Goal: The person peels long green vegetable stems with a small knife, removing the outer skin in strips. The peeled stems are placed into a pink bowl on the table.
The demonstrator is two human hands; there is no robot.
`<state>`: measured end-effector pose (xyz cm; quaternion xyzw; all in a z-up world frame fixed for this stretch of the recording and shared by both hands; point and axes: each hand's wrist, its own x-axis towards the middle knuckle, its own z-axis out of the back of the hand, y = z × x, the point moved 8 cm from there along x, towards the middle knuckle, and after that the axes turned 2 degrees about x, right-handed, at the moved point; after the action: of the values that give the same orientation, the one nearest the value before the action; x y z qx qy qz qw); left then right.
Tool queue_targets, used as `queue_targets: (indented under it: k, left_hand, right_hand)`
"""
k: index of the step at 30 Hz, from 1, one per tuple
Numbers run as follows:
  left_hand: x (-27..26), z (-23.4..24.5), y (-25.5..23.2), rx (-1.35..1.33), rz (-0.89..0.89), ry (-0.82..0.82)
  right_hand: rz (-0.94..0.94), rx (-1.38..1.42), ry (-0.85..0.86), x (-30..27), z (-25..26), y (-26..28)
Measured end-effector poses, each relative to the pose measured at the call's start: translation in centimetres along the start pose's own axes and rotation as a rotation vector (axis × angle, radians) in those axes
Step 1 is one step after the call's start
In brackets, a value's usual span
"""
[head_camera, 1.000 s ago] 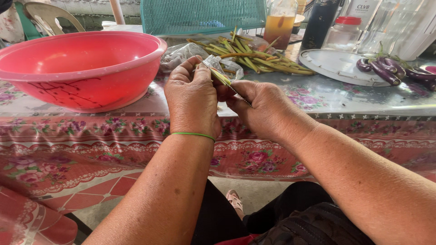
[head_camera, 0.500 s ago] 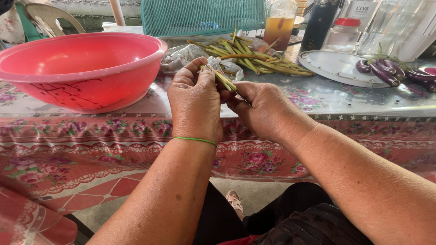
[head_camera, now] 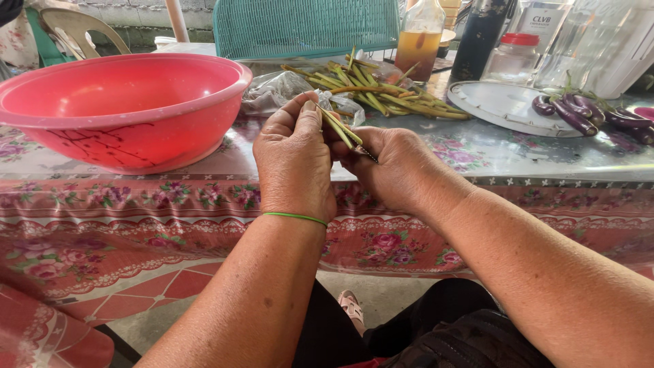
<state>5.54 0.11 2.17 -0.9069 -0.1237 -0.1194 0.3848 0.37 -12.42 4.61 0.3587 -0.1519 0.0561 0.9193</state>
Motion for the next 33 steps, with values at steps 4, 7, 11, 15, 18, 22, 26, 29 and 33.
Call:
queue_targets:
  k: [4,7,11,15,18,22,26,29,33]
  left_hand:
    - [-0.1,-0.2,-0.1,-0.019,0.012,0.015]
    - [-0.2,-0.5,-0.2,-0.02,0.02,0.026]
    - [-0.5,-0.6,-0.2,-0.031,0.038,0.035]
    - [-0.7,-0.6,-0.4,-0.028,0.045,0.016]
    - [-0.8,-0.6,-0.3,-0.014,0.073,0.01]
    - [-0.8,-0.7,-0.4,-0.002,0.058,0.038]
    - [-0.8,-0.7,-0.3,-0.003,0.057,0.056]
    - [-0.7,-0.8,-0.2,-0.003,0.063,0.069]
    - [-0.9,-1.1,-0.2,0.018,0.069,0.103]
  right_hand:
    - [-0.203,-0.002,0.058,-0.3,-0.3,-1.3]
    - [0.078,0.016,-0.021,0.0,0.2,0.9]
    - [0.03,0.026,-0.006,0.1,0.1,0.4]
    - [-0.044,0.07,0.011,0.1,0.0,-0.4]
    - [0.074,0.058,-0.009,0.3,0.1,0.2]
    - [0.068,-0.041,-0.04,0.7,0.1,-0.4]
    - [0.121,-0.018,-0.039,0.7,0.1,-0.2]
    - [0.117,-0.041,-0.037,0.8,0.1,-0.1]
    - [0.039,-0.049,-0.018,0.8,0.2,-0.4]
